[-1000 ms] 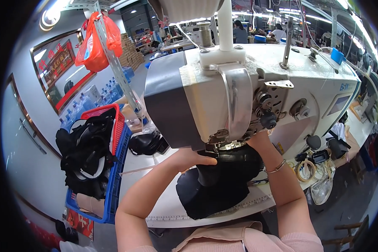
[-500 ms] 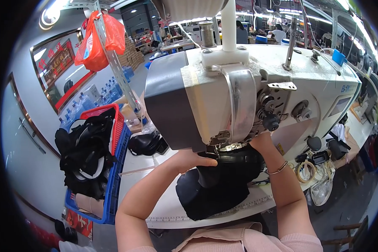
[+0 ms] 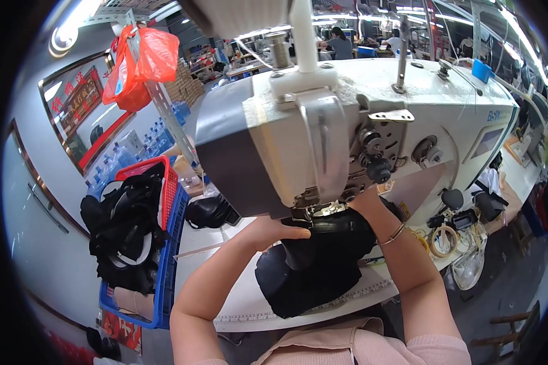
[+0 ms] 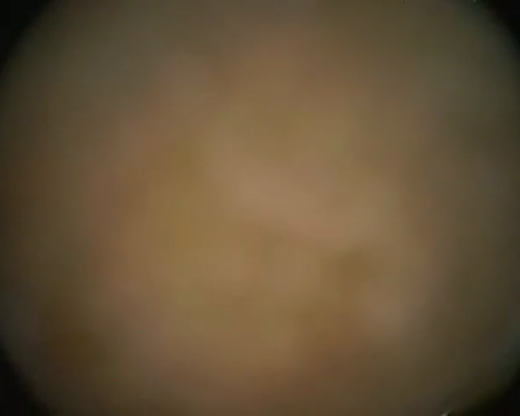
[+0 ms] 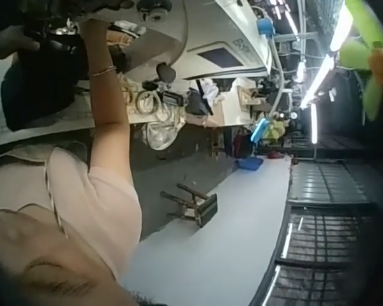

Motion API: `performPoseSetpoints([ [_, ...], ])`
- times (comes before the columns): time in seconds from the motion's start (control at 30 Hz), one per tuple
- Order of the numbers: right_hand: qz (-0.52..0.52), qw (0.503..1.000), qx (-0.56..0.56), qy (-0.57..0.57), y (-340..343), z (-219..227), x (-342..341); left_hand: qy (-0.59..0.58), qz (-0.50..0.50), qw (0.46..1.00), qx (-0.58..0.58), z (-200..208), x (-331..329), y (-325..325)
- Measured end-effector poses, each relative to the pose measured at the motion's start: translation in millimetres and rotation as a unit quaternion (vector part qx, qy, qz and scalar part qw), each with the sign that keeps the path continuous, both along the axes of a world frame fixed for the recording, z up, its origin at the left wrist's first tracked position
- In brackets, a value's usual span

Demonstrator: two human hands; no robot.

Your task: Stitching together various components of a shoe upper using an industrial sewing machine.

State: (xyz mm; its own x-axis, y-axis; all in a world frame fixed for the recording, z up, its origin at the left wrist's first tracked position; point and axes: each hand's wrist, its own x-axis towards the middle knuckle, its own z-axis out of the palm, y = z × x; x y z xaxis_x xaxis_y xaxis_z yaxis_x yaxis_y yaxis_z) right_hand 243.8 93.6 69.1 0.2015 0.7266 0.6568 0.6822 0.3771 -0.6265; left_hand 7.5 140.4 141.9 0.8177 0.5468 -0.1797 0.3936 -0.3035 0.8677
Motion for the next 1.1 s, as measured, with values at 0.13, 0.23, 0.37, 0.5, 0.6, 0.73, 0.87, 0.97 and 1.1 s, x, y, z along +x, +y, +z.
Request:
performPoseSetpoints([
  [0.13,-0.226,0.924,0.146,-0.270,-9.8,18.5,-9.2,0.062,0.031,0.997,-0.020,-12.2,-1.2,16.6],
  [0.23,-0.188,0.934,0.190,-0.238,-23.8,39.8,-18.1,0.040,0.033,0.991,-0.119,-35.1,-5.7,36.8],
  [0.37,-0.139,0.962,0.114,-0.204,0.0,21.4,-15.4,0.001,0.061,0.987,-0.146,-19.8,-2.6,21.9],
  [0.5,0.049,0.978,0.141,0.144,18.4,2.1,-10.4,-0.030,0.062,0.985,-0.155,-21.4,1.4,18.9],
  [0.6,-0.109,0.978,0.139,-0.107,-6.0,16.7,-2.9,-0.023,0.056,0.985,-0.164,-22.0,-2.1,21.2],
  [0.73,-0.189,0.958,0.127,-0.172,-28.7,29.4,-14.0,-0.033,0.063,0.986,-0.154,-23.1,-2.0,19.9],
  [0.87,-0.053,0.992,0.110,0.024,-46.8,40.1,-21.0,-0.041,-0.007,0.990,-0.134,-26.4,-2.1,21.3],
  [0.97,-0.117,0.975,0.173,-0.082,-51.6,37.0,-22.7,-0.062,-0.009,0.994,-0.092,-14.5,-3.0,7.2],
  [1.1,0.023,0.974,0.093,0.207,-47.4,18.6,-19.9,-0.035,-0.022,0.999,-0.002,-0.5,3.9,-2.0],
])
